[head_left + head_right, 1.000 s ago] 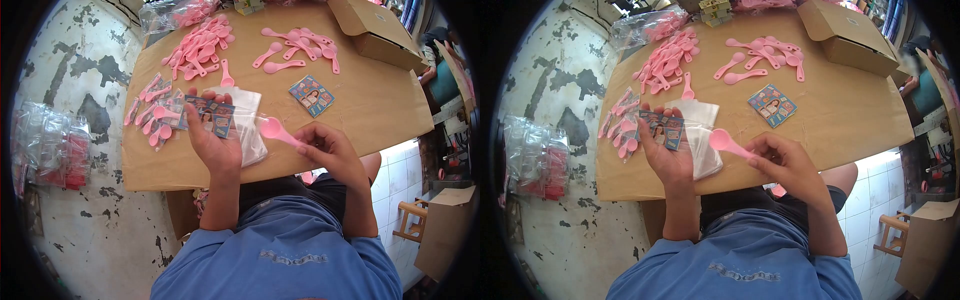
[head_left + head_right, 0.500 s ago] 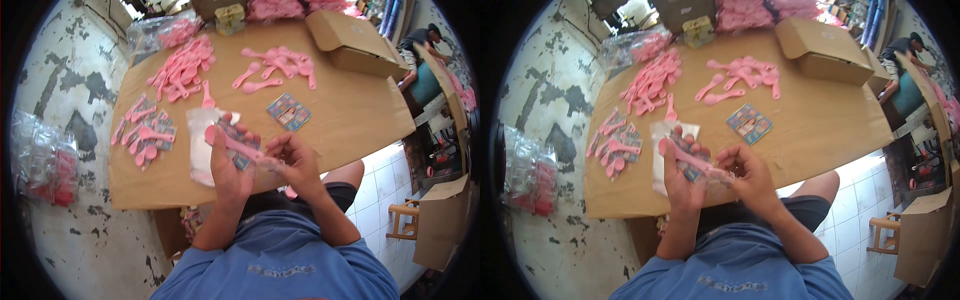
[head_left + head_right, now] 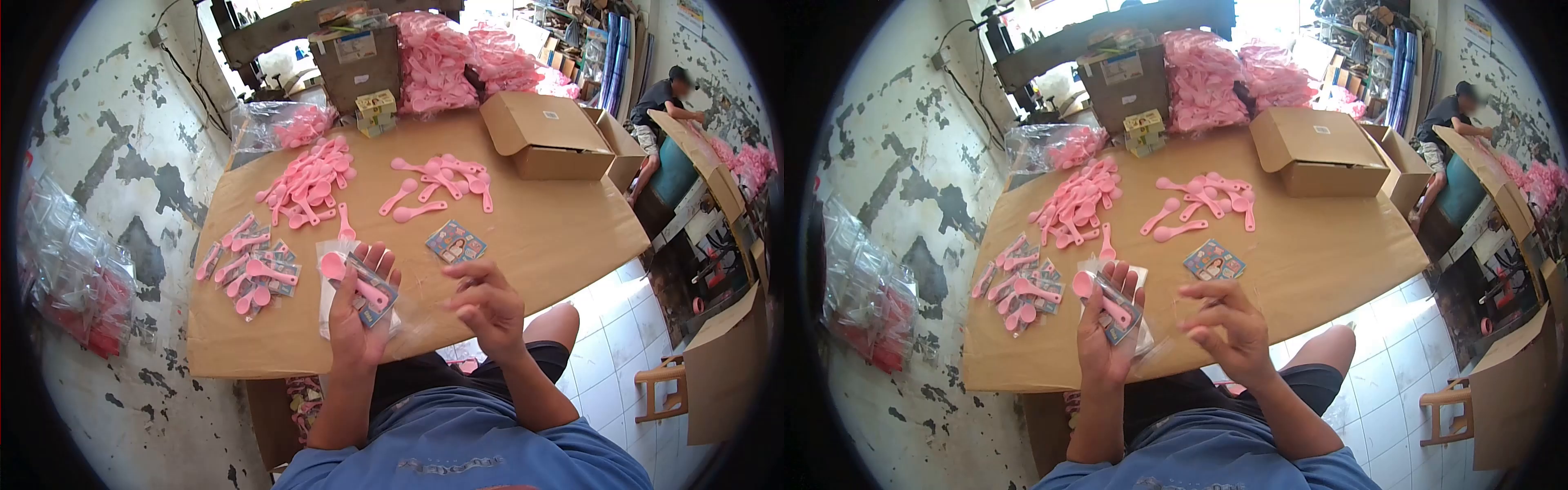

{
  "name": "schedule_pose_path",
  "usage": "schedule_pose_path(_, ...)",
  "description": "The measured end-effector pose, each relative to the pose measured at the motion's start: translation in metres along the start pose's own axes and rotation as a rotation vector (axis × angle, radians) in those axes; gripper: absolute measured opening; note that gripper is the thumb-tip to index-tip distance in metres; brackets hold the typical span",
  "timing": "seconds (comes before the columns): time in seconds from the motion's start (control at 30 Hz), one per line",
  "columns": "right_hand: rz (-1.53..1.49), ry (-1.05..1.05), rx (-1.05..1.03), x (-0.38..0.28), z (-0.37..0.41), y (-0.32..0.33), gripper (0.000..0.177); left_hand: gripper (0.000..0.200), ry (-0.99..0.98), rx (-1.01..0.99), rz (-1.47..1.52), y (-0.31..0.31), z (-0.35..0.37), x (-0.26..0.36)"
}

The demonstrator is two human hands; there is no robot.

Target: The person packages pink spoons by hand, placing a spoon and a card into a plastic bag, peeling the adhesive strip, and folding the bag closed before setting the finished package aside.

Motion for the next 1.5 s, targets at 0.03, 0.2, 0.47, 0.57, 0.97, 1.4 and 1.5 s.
schedule_pose_path(0.03, -0.009, -0.059, 0.046, 0.003, -0.004, 0.003, 0.029, 0.045, -0.003, -0.015, 0.01, -0.004, 0.001, 0.004)
schedule_pose_path(0.2, 0.361, 0.19, -0.174, 0.0, -0.027, -0.031, 0.038, 0.054, 0.159, -0.156, -0.117, -0.011, 0.004, -0.007)
schedule_pose_path(0.47, -0.032, 0.124, -0.075, 0.007, -0.039, -0.032, 0.033, 0.065, 0.291, -0.18, -0.082, -0.004, -0.003, -0.007)
schedule_pose_path(0.57, -0.333, -0.243, 0.012, 0.025, -0.034, -0.022, 0.033, 0.067, 0.011, -0.161, -0.238, 0.001, -0.009, 0.003)
schedule_pose_path(0.97, -0.07, -0.648, 0.05, 0.031, -0.008, -0.021, 0.045, 0.042, -0.093, -0.188, -0.747, -0.011, 0.0, -0.011)
schedule_pose_path(1.4, 0.574, 0.363, 0.178, 0.013, -0.052, -0.023, 0.028, 0.069, -0.421, -0.292, -1.161, -0.033, 0.011, -0.015)
schedule_pose_path(1.5, 0.568, 0.369, 0.195, 0.017, -0.051, -0.023, 0.026, 0.07, -0.464, -0.309, -1.185, -0.031, 0.009, -0.022)
Point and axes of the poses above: each hand's wrist, its own z-axis away from the middle knuckle, its own y-axis out of the back of the hand, x = y × z, the point moved 4 cm from there along -z, towards the middle knuckle, and after that the axes turned 13 degrees about x, right-handed, at the moved point
